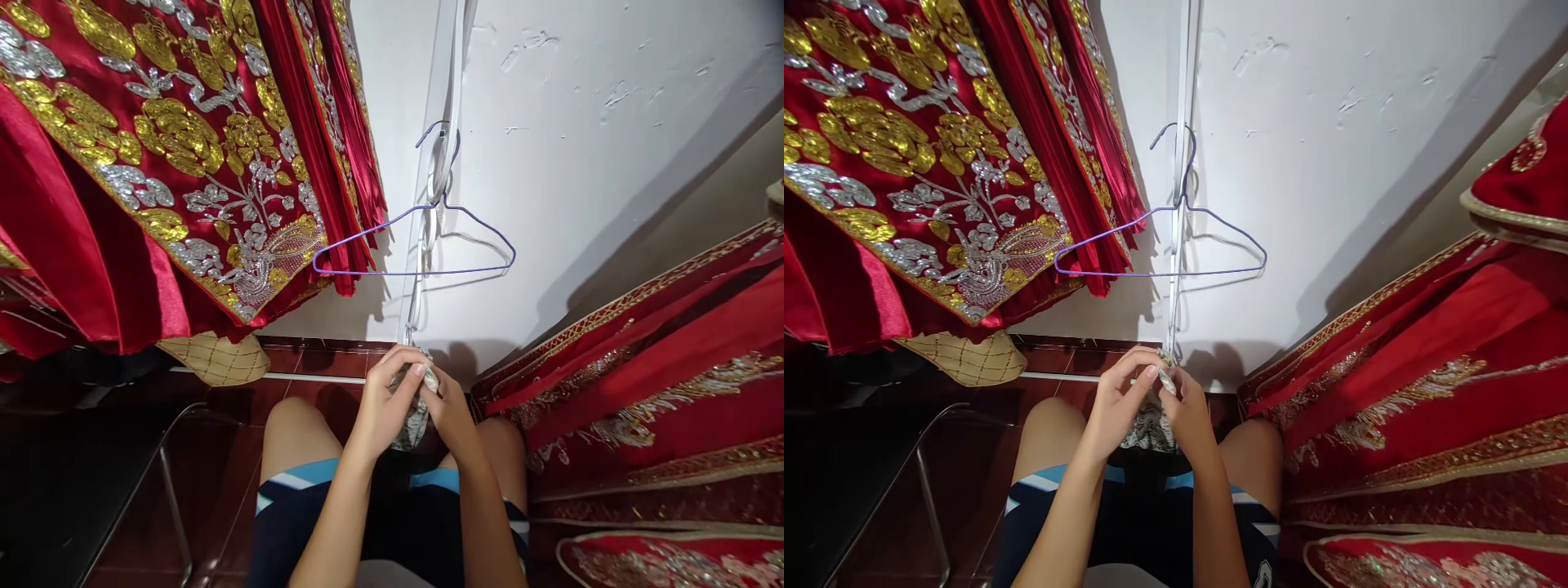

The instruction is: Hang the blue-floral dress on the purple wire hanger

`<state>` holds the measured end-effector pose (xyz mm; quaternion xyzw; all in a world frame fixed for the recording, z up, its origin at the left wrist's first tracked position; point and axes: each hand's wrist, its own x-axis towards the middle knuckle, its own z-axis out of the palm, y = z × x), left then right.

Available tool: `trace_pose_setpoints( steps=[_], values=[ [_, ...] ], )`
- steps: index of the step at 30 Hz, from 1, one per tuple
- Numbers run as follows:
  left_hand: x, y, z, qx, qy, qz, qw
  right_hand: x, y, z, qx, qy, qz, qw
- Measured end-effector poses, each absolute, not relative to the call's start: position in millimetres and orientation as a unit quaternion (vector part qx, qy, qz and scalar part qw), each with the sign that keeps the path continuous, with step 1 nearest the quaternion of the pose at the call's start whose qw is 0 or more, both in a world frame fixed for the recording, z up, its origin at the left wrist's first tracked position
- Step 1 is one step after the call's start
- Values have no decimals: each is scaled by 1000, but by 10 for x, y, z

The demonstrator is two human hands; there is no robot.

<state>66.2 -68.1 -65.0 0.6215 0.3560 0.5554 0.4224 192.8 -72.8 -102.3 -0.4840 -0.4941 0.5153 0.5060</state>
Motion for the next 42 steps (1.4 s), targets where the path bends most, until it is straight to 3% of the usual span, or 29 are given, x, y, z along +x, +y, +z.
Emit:
trace_pose_setpoints(
  steps=[4, 10, 15, 18, 21, 24, 26, 32, 42],
  values=[
    [552, -634, -746, 635, 388, 519, 419, 1951, -742, -936, -437, -378, 633, 515],
    [236, -544, -1111, 653, 350, 314, 593, 2193, -672, -748, -372, -296, 678, 561],
    [-130, -472, -1324, 764, 431, 130, 462, 2675, -642, -460, -280, -496, 704, 424],
    [-424, -344, -1241, 795, 492, 72, 348, 2842, -498, -211, -362, -611, 598, 372],
    [-649, -212, -959, 820, 497, 138, 249, 2821, -130, -38, -492, -636, 402, 439],
    [-751, -125, -609, 820, 491, 228, 185, 2712, 369, -56, -479, -640, 295, 524],
    [-766, -90, -413, 804, 499, 279, 165, 2651, 656, -150, -460, -640, 300, 537],
    [-669, -54, -69, 773, 473, 400, 135, 2667, 875, -412, -546, -616, 335, 459],
    [-326, 40, 451, 734, 478, 481, 45, 2919, 573, -302, -608, -547, 264, 512]
  ],
)
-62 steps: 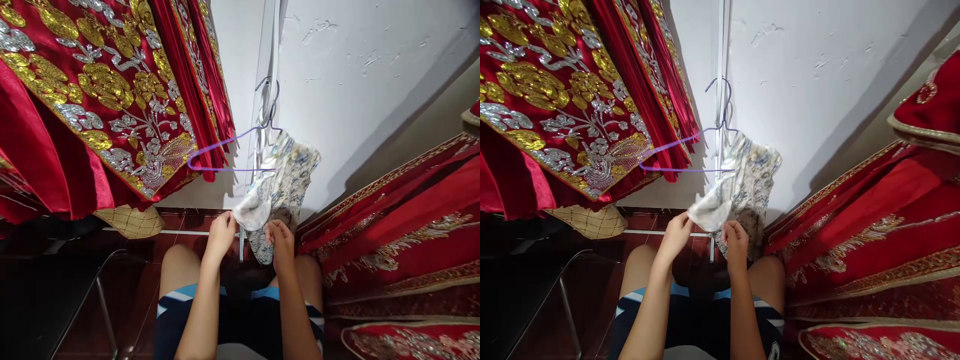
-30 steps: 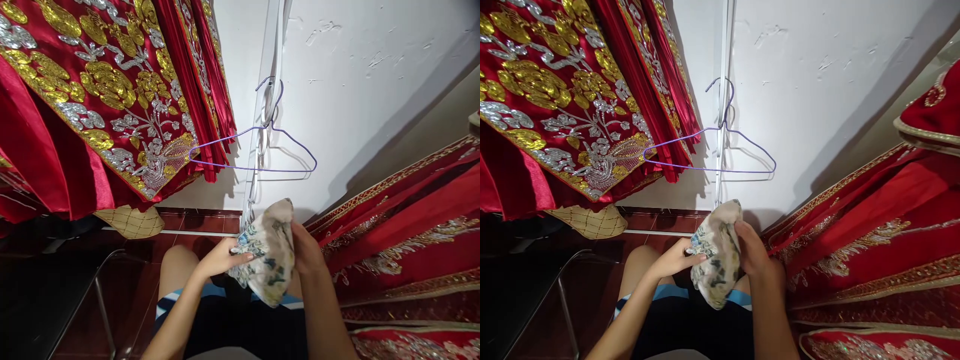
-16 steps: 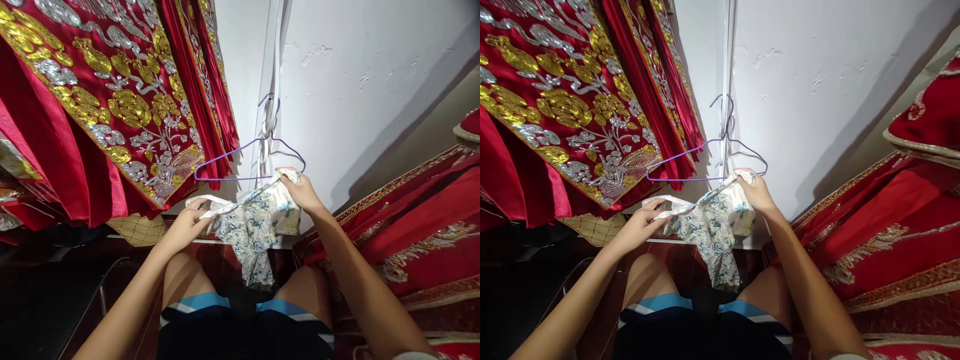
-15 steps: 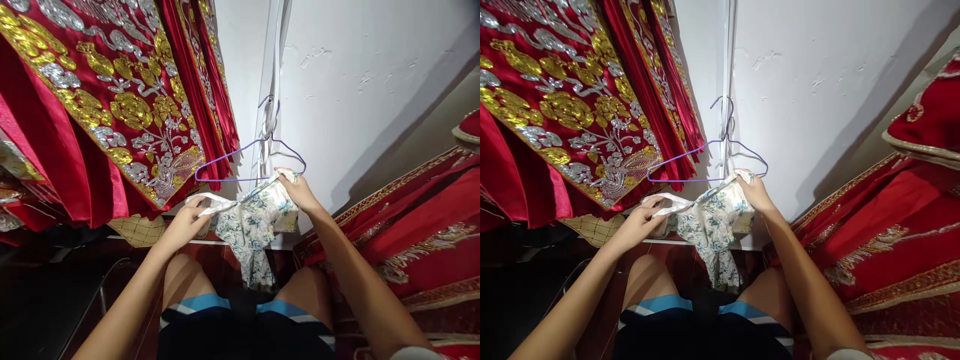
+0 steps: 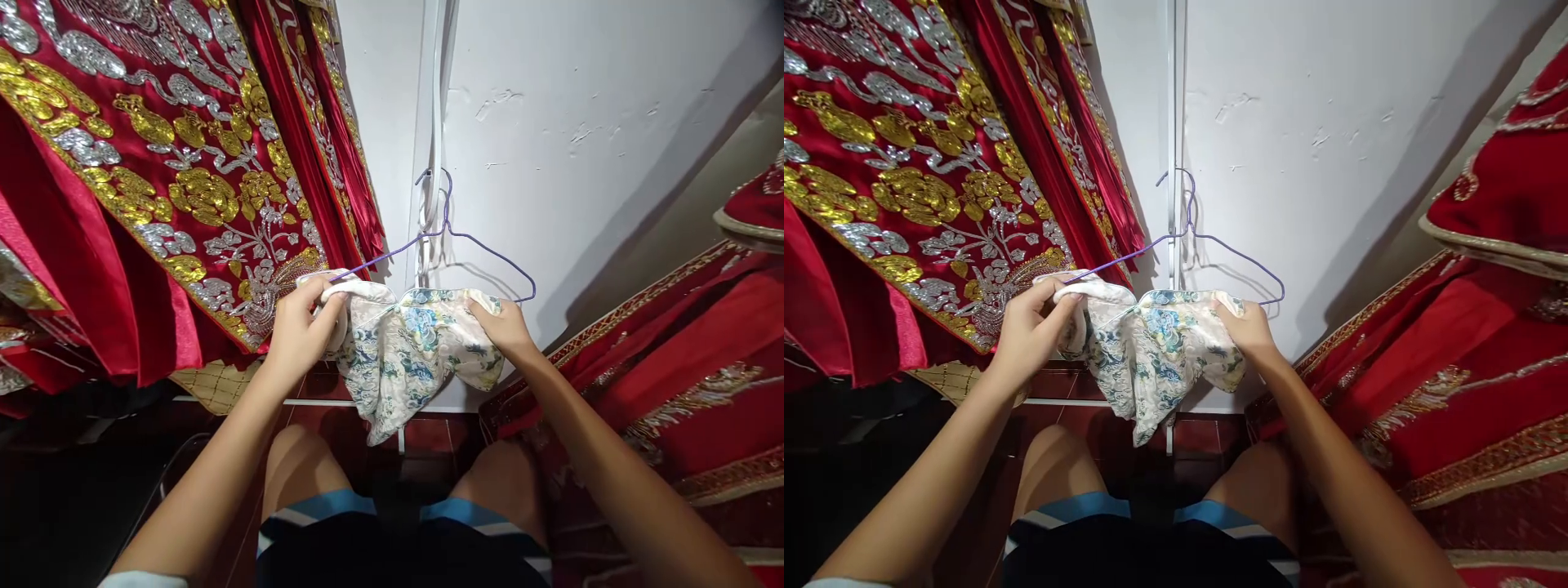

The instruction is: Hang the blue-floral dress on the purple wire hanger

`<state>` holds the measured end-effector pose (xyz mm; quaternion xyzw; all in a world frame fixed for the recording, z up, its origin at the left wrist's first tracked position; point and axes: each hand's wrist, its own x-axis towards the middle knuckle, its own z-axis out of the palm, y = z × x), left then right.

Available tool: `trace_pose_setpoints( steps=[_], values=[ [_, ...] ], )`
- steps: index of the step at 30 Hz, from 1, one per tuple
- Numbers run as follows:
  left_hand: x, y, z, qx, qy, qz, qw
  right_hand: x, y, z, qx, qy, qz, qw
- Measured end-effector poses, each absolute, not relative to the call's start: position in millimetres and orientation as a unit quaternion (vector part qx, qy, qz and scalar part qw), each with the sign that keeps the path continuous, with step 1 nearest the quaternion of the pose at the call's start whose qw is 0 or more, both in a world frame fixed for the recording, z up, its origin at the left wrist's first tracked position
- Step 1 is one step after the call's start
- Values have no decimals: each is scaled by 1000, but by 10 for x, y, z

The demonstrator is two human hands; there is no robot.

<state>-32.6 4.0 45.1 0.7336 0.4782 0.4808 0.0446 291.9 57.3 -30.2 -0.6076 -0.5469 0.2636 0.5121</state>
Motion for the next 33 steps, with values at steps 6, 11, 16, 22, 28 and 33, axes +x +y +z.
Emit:
trace_pose_setpoints(
  steps=[6, 11, 16, 22, 28, 33],
  values=[
    [-103, 397, 867, 810, 491, 317, -42, 2811, 347, -207, -615, -523, 310, 503],
    [123, 702, 813, 848, 426, 310, -62, 2744, 233, -160, -588, -551, 341, 484],
    [102, 783, 708, 838, 392, 378, -36, 2851, 108, -145, -549, -637, 264, 472],
    [44, 818, 697, 849, 383, 363, -15, 3332, 227, -114, -606, -537, 34, 586],
    [7, 779, 863, 842, 380, 372, 90, 3804, 400, 159, -628, -580, 88, 511],
    [-300, 767, 1051, 744, 364, 372, 419, 3861, 266, 368, -579, -500, 321, 559]
  ],
)
